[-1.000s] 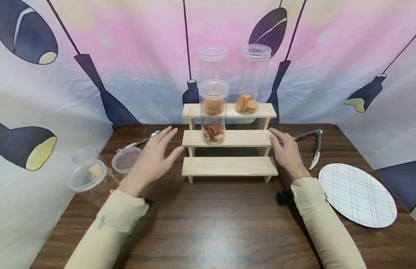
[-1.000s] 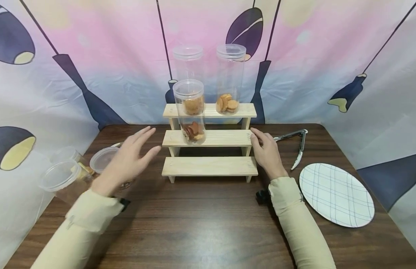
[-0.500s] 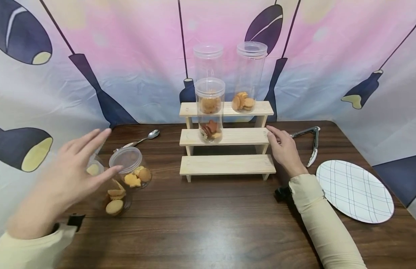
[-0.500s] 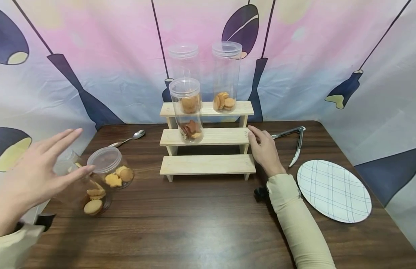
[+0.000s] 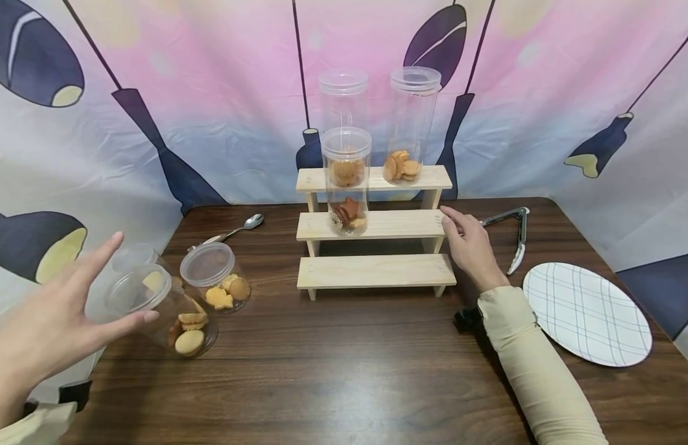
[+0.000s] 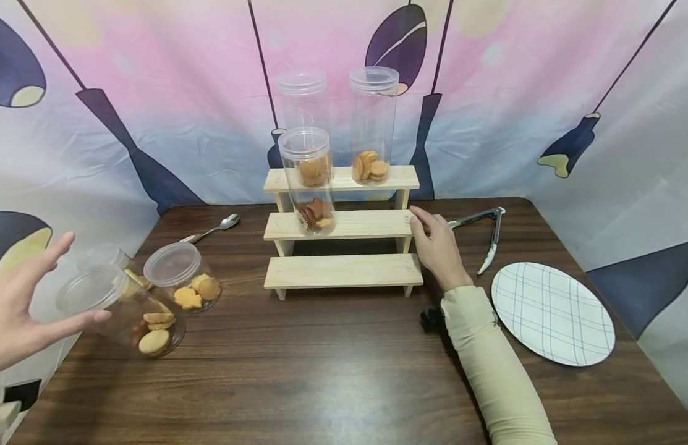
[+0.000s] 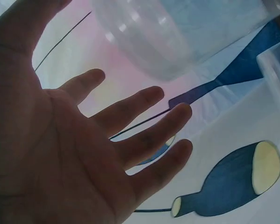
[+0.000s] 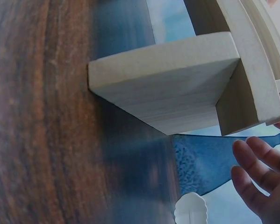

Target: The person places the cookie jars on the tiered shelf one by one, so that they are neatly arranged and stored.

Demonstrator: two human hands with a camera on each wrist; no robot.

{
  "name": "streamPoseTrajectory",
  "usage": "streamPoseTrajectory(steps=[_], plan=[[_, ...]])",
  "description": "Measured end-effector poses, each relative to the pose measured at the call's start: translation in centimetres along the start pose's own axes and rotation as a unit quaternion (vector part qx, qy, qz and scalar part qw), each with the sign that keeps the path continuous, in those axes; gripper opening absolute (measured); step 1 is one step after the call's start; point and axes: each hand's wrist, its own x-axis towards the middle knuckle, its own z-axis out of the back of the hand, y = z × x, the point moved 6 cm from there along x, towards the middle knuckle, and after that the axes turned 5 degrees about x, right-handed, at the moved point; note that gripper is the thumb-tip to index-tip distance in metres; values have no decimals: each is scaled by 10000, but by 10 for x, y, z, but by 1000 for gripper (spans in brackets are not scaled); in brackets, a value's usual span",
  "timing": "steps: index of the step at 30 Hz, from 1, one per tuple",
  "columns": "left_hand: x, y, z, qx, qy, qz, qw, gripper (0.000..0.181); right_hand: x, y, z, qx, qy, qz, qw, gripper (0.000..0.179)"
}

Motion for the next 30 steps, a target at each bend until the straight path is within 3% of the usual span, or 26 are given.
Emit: streamPoseTrajectory(steps=[11, 22, 30], plan=[[-1, 0, -12, -164, 18, -204, 9997, 113, 1, 0, -1, 27, 25, 28, 10000, 51], [-1, -5, -15, 260, -208, -504, 9982, 111, 0, -1, -1, 45, 24, 32, 10000, 52], [-1, -4, -19, 244, -172, -465, 9985, 99, 0, -2, 0, 79, 48, 21, 10000, 52]])
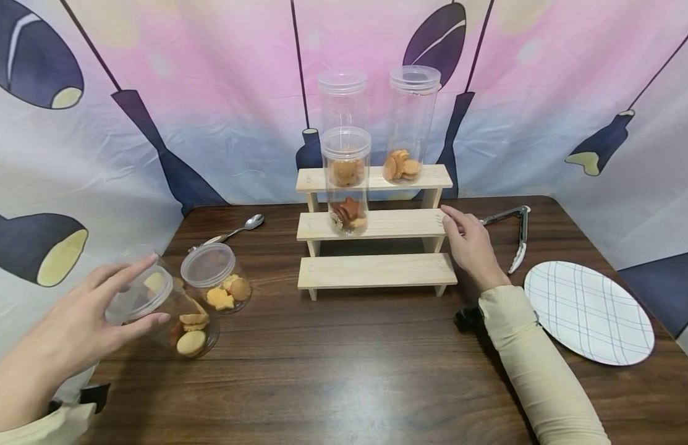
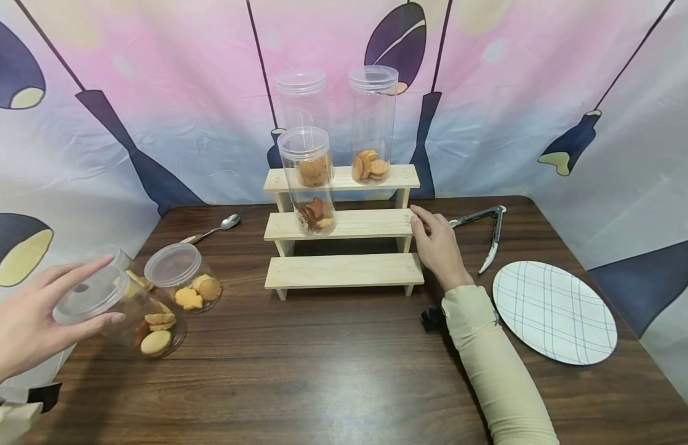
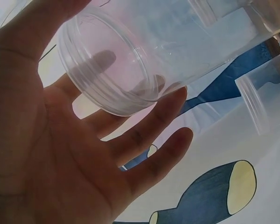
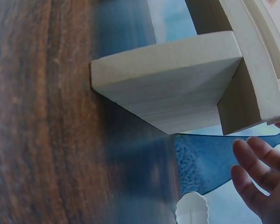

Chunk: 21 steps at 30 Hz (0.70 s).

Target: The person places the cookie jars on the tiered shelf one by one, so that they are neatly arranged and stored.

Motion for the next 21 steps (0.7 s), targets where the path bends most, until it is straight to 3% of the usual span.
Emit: streamPoseTrajectory(steps=[9, 21], plan=[[2, 0, 0, -86, -195, -110, 9997, 86, 0, 0, 1, 2, -4, -38, 10000, 52], [4, 4, -1, -144, -33, 39, 9999, 82, 0, -2, 0, 55, -6, -162, 9999, 55]])
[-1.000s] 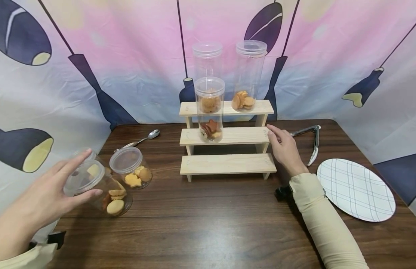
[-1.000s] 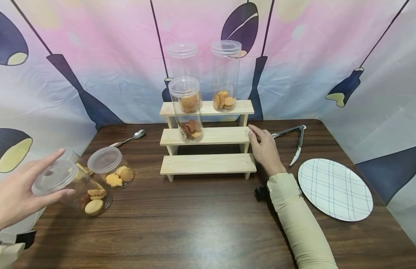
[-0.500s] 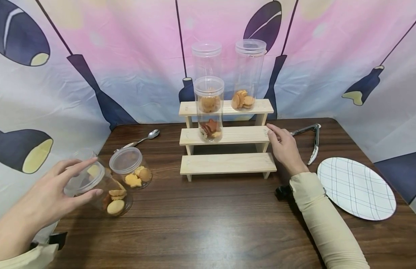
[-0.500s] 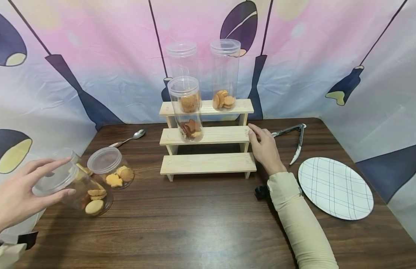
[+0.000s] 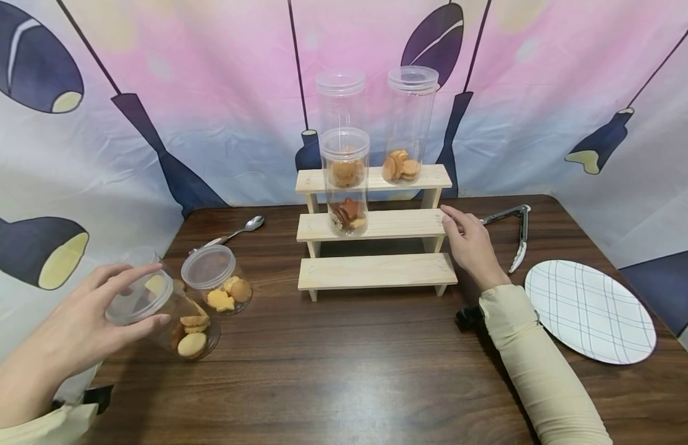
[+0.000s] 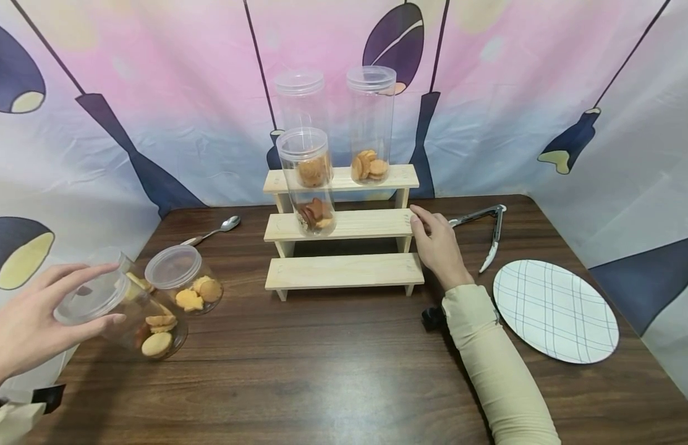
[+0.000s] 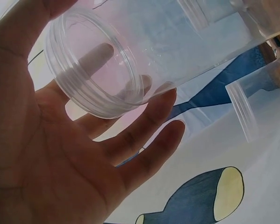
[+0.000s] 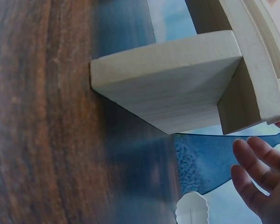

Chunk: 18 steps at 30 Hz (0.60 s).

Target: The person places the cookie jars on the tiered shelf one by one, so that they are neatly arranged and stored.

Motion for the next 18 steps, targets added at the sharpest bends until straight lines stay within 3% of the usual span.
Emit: streamPoseTrajectory(steps=[12, 18], plan=[[-3, -4, 7, -1, -153, -77, 9999, 81, -1, 0, 0, -21, -19, -3, 10000, 55], [-4, -10, 8, 88, -65, -164, 9998, 83, 0, 0, 0, -32, -28, 24, 10000, 53]])
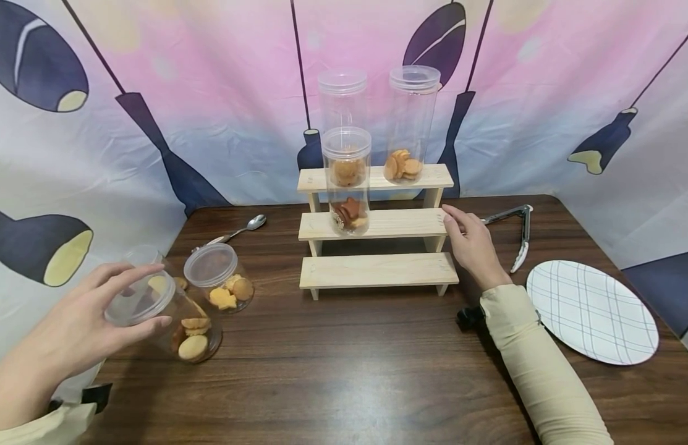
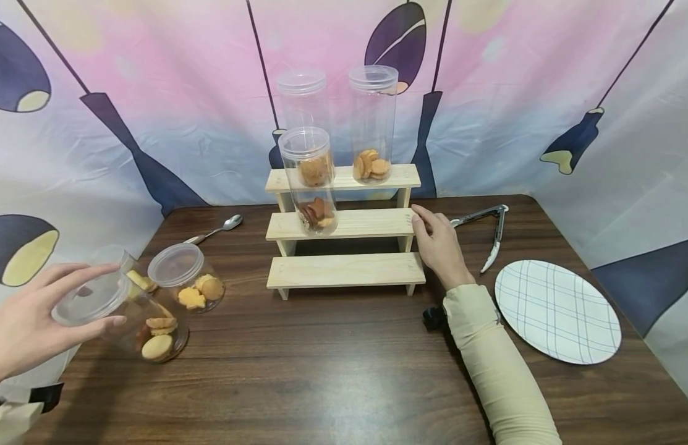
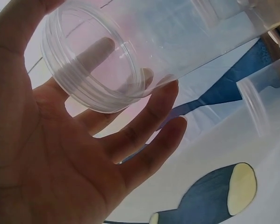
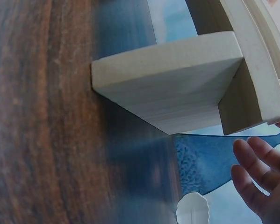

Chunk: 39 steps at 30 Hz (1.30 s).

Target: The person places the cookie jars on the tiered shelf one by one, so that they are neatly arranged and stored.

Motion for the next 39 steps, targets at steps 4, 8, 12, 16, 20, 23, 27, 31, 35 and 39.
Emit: streamPoseTrajectory(steps=[4, 8, 12, 16, 20, 23, 27, 31, 35, 39], plan=[[1, -16, 4, 110, -186, -362, 9991, 84, 0, 0, 0, 1, 7, 0, 10000, 53], [3, -37, 10, 46, -401, -795, 9960, 85, -1, -1, 0, 43, 19, -22, 10000, 55], [8, -57, 13, -62, -440, -1057, 9934, 85, -1, -1, 0, 82, 33, -1, 10000, 56], [15, -74, 11, -113, -386, -1191, 9921, 83, -1, 0, 0, 105, 18, 14, 9999, 56], [28, -96, 7, -243, -374, -1639, 9855, 80, 0, 1, 0, 122, 17, 51, 9999, 54], [38, -117, 6, -393, -328, -2146, 9754, 75, 0, 1, -1, 137, 21, 68, 9999, 53], [51, -145, 5, -535, -158, -2536, 9657, 72, -1, 1, -1, 141, -6, 19, 9999, 53], [62, -172, 6, -529, -40, -2911, 9552, 72, 0, 0, -3, 107, 3, -13, 9999, 54], [73, -197, 8, -546, -106, -3360, 9402, 70, 0, 1, -4, 134, 5, 39, 9999, 53], [87, -219, 8, -781, 5, -3670, 9269, 69, -1, 2, -2, 174, -37, 61, 9998, 53]])
